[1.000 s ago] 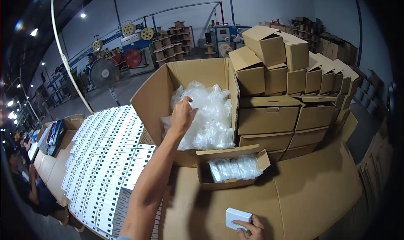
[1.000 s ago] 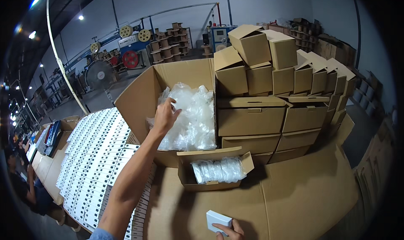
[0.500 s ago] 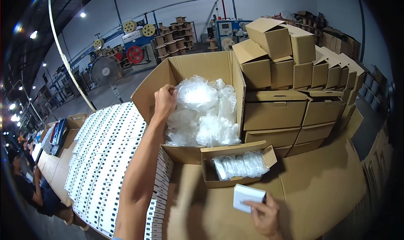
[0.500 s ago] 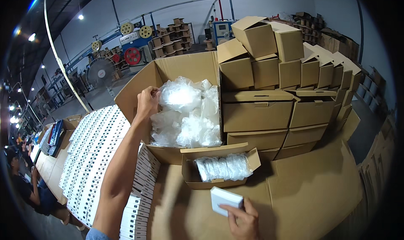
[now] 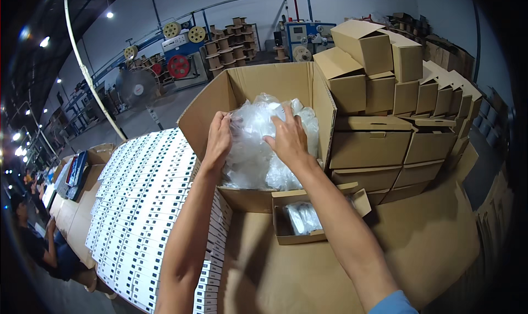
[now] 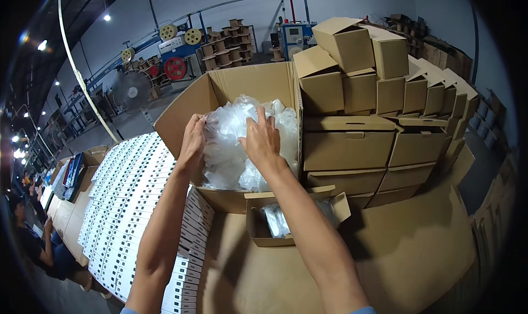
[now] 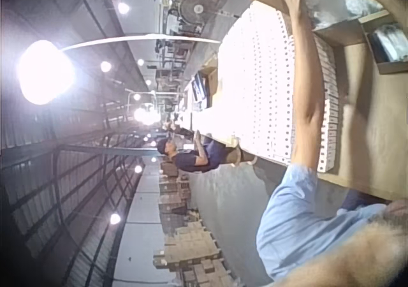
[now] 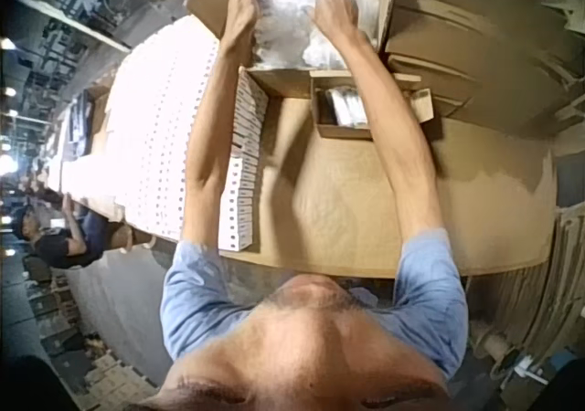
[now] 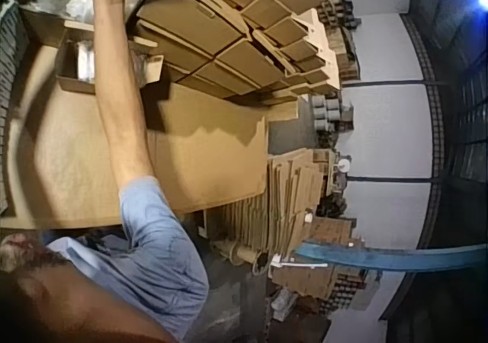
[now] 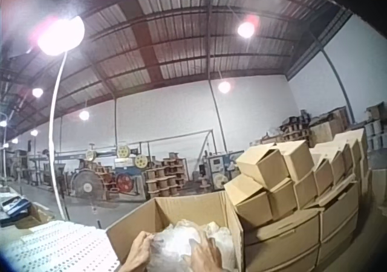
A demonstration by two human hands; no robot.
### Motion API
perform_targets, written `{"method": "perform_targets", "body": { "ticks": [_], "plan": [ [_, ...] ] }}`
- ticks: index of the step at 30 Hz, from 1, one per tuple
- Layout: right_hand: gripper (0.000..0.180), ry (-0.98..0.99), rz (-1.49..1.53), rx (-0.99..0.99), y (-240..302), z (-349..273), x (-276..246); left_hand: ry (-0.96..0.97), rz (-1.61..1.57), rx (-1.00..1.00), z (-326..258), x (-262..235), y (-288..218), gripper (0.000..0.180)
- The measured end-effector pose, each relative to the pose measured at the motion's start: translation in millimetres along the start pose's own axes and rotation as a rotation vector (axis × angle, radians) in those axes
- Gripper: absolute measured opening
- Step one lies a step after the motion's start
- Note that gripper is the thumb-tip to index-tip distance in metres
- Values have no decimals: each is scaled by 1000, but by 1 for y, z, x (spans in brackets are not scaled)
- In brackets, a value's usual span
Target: The person packs individual smartphone boxes by hand, first inserting each into a plastic sleeve, then placing the sleeved boxes into larger cardboard cartons.
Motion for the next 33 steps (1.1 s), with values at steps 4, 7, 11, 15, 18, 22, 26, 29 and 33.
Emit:
{"method": "perform_targets", "body": {
  "ticks": [4, 7, 11, 15, 18, 22, 26, 29, 33],
  "plan": [
    [4, 130, -27, -28, -12, 6, 41, -75, 135, 126, 11, -16, 19, 25],
    [5, 274, -115, 119, -24, 10, 28, -277, 198, 318, 1, -18, -5, 31],
    [8, 206, -209, 92, -31, 7, 21, -362, 289, 327, 1, -24, -32, 39],
    [13, 178, -87, 132, -25, 10, 16, -248, 187, 186, 3, -26, -23, 50],
    [42, 163, 111, 230, -30, 17, 0, -87, -19, 79, -6, -23, -22, 43],
    [64, 91, 243, 243, -18, 30, -35, 38, -166, 48, -13, -23, -17, 30],
    [57, -9, 365, 113, 12, 28, -66, 37, -276, 80, -25, -27, -23, 26],
    [50, -70, 355, -17, 41, 10, -79, -8, -248, 129, -42, -25, -36, 24],
    [42, -60, 414, -95, 67, -18, -86, 86, -291, 137, -70, -21, -53, 25]
  ]
}}
Point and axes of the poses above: each hand's wrist, its own z-axis towards the middle knuckle, its own x-axis out of the palm, y = z × x, the point moved 3 cm from there along z, towards the middle knuckle, and after that the axes turned 10 degrees about -x, right-handed, at the moved point
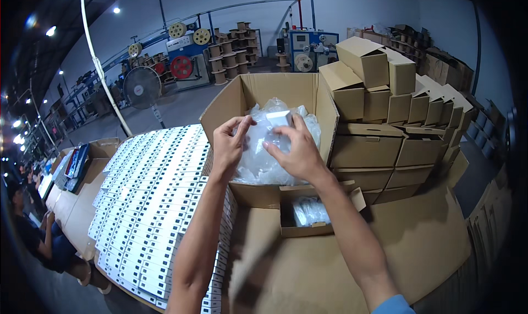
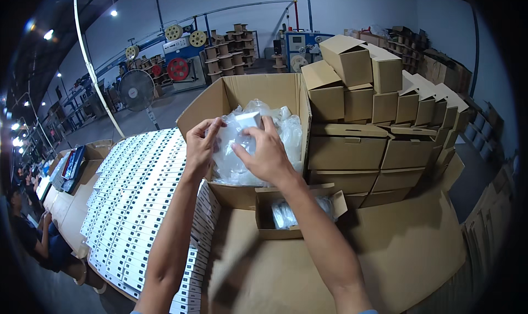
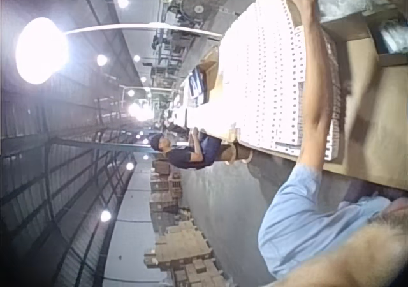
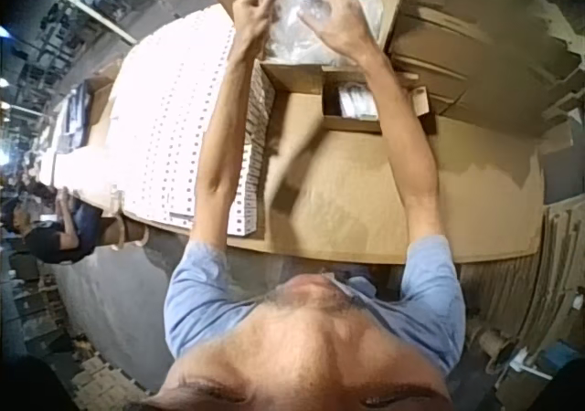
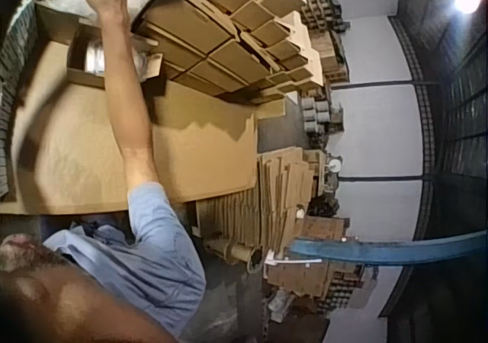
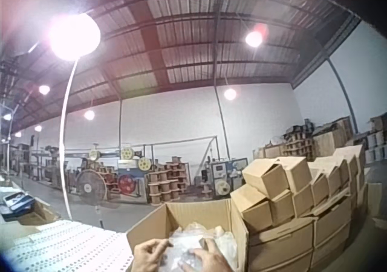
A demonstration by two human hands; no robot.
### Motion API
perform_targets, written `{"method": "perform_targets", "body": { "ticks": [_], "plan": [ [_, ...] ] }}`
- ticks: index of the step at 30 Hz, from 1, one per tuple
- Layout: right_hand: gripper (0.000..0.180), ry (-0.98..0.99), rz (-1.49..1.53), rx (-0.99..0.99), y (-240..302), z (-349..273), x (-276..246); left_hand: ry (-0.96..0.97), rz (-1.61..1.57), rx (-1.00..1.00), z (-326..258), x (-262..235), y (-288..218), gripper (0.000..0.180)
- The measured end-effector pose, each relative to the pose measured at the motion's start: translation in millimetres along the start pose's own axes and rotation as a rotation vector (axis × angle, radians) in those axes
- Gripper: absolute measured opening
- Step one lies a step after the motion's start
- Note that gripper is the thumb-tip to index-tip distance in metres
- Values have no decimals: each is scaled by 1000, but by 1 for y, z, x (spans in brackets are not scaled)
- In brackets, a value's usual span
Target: The person packs individual smartphone boxes by hand, first inserting each into a plastic sleeve, then placing the sleeved boxes into larger cardboard cartons.
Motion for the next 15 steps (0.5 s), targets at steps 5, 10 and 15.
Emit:
{"method": "perform_targets", "body": {
  "ticks": [5, 10, 15],
  "plan": [
    [28, -32, 83, 52, 42, -43, -18, -68, -43, 50, -54, 8, -23, 21],
    [20, -62, 104, 133, 74, -97, -38, -107, -43, -34, -110, 4, -37, 16],
    [22, -91, 114, 373, 105, -166, -48, -246, -455, -191, -190, 11, -2, 35]
  ]
}}
Point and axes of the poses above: each hand's wrist, its own z-axis towards the middle knuckle, its own x-axis out of the palm, y = z × x, the point moved 3 cm from there along z, towards the middle knuckle, and after that the axes turned 10 degrees about -x, right-handed, at the moved point
